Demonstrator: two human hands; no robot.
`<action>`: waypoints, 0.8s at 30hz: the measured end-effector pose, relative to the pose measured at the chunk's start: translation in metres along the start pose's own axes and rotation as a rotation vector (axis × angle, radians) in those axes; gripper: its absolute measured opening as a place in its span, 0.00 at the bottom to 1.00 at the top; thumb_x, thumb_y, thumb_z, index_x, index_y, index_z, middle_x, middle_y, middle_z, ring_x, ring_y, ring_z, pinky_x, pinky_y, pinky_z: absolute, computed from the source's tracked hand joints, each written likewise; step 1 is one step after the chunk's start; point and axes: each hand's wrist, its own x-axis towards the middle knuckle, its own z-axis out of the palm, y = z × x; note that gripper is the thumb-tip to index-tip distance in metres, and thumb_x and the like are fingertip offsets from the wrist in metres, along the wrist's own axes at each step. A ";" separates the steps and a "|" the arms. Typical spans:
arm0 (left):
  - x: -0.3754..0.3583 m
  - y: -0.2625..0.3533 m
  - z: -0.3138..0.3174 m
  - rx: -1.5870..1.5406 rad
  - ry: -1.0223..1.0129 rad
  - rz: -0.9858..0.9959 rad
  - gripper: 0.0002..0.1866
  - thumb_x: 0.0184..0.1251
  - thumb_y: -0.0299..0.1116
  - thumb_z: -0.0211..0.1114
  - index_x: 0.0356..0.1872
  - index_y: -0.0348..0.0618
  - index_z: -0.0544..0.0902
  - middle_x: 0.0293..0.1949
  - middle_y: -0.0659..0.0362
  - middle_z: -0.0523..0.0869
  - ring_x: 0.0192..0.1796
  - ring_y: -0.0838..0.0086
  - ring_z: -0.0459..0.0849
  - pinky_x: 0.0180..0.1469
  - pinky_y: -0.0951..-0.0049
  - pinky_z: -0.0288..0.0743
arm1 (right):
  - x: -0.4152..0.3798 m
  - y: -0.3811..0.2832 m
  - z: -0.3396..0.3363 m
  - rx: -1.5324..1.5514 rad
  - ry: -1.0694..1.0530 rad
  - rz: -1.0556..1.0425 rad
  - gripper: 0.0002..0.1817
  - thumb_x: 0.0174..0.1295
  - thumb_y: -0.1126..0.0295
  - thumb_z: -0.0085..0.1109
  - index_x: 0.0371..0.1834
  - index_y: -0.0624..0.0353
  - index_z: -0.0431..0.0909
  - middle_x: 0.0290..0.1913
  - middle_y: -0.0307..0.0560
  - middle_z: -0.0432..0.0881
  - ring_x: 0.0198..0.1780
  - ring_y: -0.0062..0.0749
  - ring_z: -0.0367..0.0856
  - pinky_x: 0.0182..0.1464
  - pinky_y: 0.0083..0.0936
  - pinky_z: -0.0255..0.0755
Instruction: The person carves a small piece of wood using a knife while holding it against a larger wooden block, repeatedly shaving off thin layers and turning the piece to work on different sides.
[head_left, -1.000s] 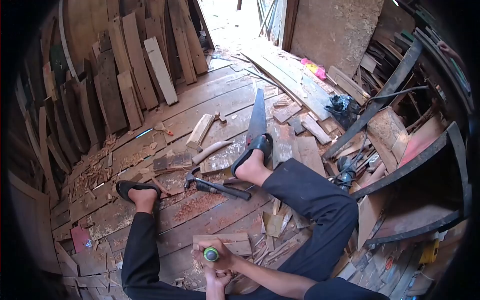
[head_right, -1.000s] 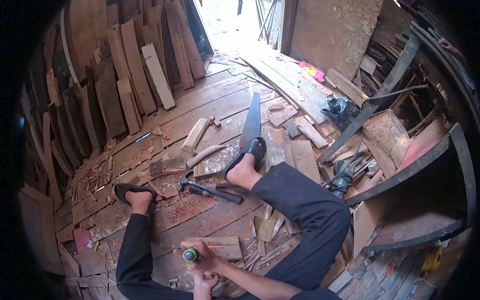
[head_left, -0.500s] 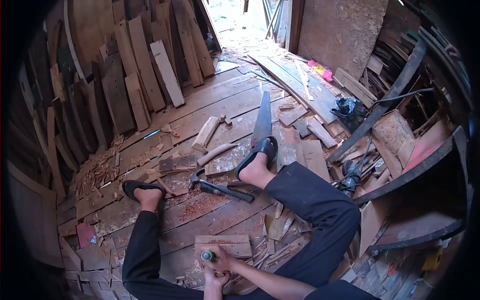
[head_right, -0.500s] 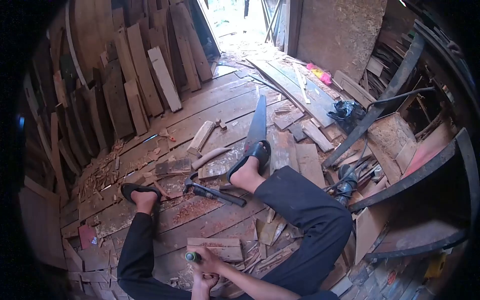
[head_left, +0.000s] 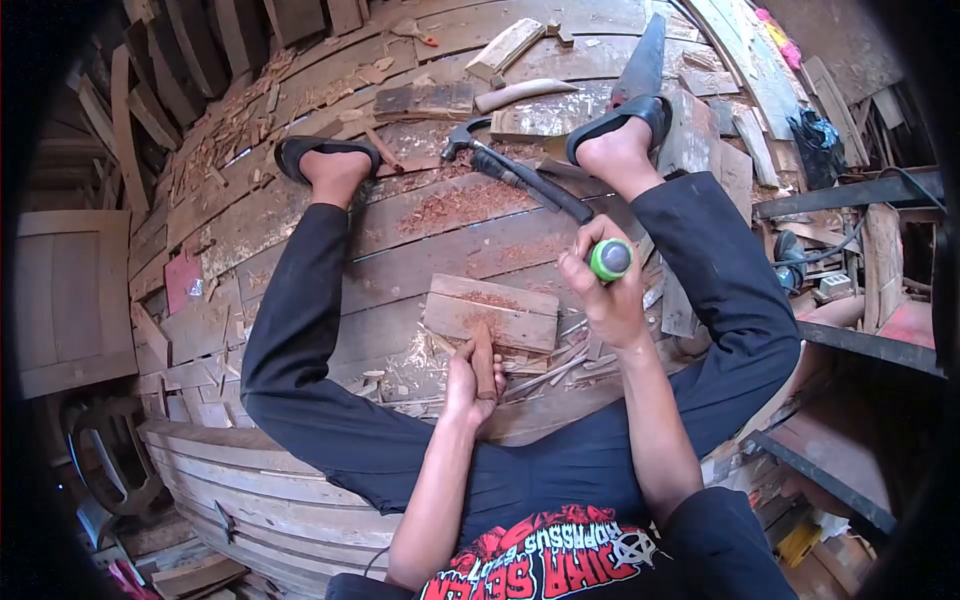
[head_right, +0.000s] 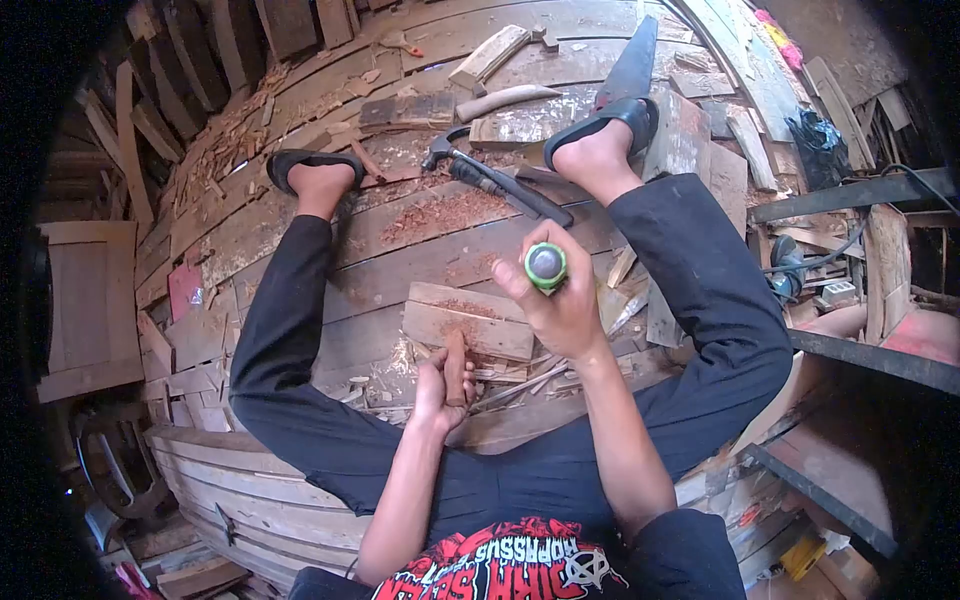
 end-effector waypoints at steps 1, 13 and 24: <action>0.001 -0.001 -0.001 0.030 0.004 0.009 0.17 0.79 0.46 0.47 0.44 0.41 0.74 0.31 0.61 0.78 0.26 0.77 0.77 0.24 0.79 0.74 | -0.001 0.000 -0.003 -0.104 -0.014 -0.014 0.17 0.64 0.63 0.70 0.31 0.57 0.70 0.26 0.30 0.70 0.29 0.12 0.67 0.32 0.16 0.62; -0.018 -0.012 0.006 0.508 0.022 0.064 0.12 0.79 0.41 0.55 0.40 0.44 0.72 0.24 0.61 0.77 0.20 0.77 0.74 0.22 0.74 0.72 | -0.003 -0.017 0.033 0.354 0.004 -0.153 0.11 0.63 0.79 0.60 0.26 0.59 0.68 0.23 0.37 0.72 0.24 0.18 0.68 0.28 0.20 0.65; -0.012 -0.005 0.011 0.420 -0.037 0.102 0.13 0.81 0.41 0.53 0.37 0.44 0.70 0.20 0.63 0.73 0.16 0.79 0.68 0.18 0.74 0.63 | -0.018 0.048 0.071 0.068 -0.267 -0.208 0.15 0.60 0.75 0.61 0.21 0.54 0.64 0.18 0.34 0.67 0.18 0.21 0.65 0.21 0.23 0.57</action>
